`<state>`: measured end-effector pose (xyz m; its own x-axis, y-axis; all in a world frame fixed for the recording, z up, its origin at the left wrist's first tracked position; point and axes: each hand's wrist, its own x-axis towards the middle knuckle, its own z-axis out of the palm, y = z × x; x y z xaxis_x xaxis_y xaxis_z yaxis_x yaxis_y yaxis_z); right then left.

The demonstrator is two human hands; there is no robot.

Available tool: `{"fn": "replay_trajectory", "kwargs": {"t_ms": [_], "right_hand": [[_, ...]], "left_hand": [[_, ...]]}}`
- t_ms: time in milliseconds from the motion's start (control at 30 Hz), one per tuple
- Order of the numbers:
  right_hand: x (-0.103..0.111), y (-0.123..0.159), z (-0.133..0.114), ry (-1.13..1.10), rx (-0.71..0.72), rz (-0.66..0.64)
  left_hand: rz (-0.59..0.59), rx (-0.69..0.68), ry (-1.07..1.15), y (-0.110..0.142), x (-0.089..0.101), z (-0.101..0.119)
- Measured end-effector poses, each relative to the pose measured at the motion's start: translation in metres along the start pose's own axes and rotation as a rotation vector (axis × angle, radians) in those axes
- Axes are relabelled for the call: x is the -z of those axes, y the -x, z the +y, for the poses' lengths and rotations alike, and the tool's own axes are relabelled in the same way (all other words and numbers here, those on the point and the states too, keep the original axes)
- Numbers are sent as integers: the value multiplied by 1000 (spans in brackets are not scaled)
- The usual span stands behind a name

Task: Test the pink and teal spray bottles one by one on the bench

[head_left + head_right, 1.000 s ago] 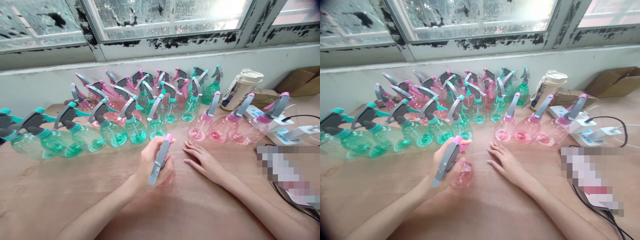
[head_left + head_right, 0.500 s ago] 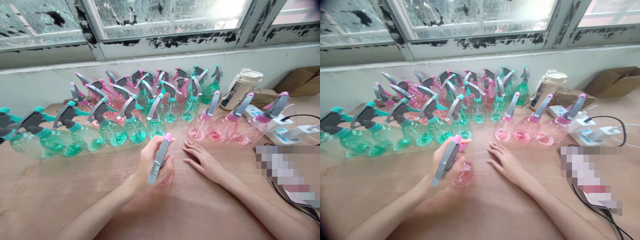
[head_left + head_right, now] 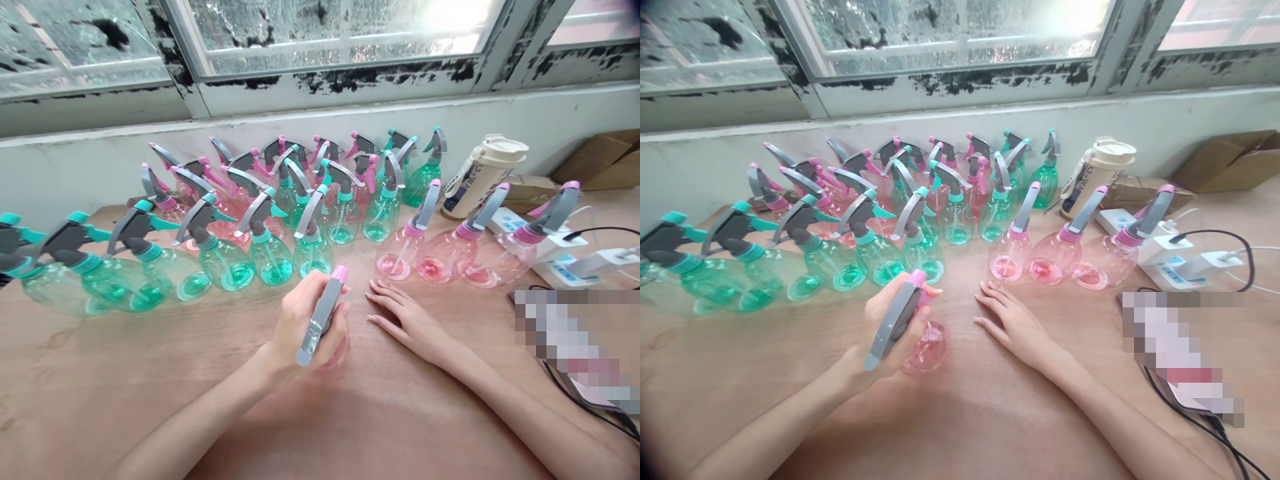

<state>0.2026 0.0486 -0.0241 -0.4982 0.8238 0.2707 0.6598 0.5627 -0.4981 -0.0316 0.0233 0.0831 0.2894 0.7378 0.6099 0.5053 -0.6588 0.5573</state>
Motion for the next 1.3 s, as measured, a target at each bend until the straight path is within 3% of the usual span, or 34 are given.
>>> {"fn": "replay_trajectory", "kwargs": {"t_ms": [333,1300], "right_hand": [[0,0,-1,2,-10,-2],[0,-1,1,58,3,-26]], "left_hand": [[-46,38,54,1,-1,-4],[-6,110,121,11,-6,-10]]}}
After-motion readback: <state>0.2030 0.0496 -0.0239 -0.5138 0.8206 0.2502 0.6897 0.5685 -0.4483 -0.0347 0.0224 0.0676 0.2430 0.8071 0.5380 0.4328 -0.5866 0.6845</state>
